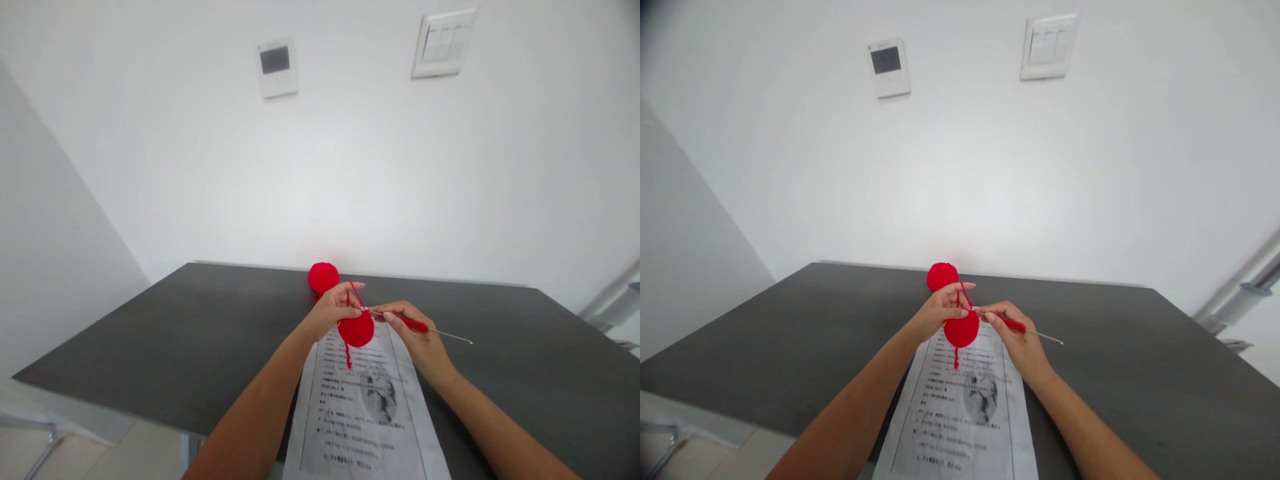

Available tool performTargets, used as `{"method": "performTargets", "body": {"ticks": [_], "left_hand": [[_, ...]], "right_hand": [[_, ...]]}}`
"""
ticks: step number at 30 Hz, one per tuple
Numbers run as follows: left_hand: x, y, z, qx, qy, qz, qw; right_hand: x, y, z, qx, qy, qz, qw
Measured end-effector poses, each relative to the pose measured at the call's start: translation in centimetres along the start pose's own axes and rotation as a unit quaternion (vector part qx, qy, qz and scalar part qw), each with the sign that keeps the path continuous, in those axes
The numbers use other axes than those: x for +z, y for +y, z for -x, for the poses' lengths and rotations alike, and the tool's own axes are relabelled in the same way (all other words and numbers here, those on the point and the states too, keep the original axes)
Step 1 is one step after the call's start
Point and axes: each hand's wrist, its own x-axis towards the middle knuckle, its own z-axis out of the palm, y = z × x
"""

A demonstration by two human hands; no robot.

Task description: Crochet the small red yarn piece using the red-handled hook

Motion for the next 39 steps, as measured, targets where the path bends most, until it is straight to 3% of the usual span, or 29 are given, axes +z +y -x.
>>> {"method": "performTargets", "body": {"ticks": [8,14,22,31,39], "left_hand": [[-0.1,0.3,0.0,-0.007,0.012,-0.029,0.999],[-0.1,0.4,0.1,-0.006,0.012,-0.045,0.999],[-0.3,-0.2,-0.2,0.008,0.016,-0.075,0.997],[0.2,-0.8,-0.2,0.064,0.012,-0.133,0.989],[0.6,-0.8,-0.3,0.084,0.025,-0.101,0.991]], "right_hand": [[-0.3,0.8,-0.3,0.072,-0.034,-0.121,0.989],[-0.9,1.2,-0.4,0.073,-0.062,-0.142,0.985],[-1.6,0.0,-0.6,-0.016,-0.104,0.030,0.994],[-1.0,0.6,-0.1,-0.106,-0.140,0.178,0.968],[-0.3,1.7,-0.3,-0.251,-0.095,0.216,0.939]]}}
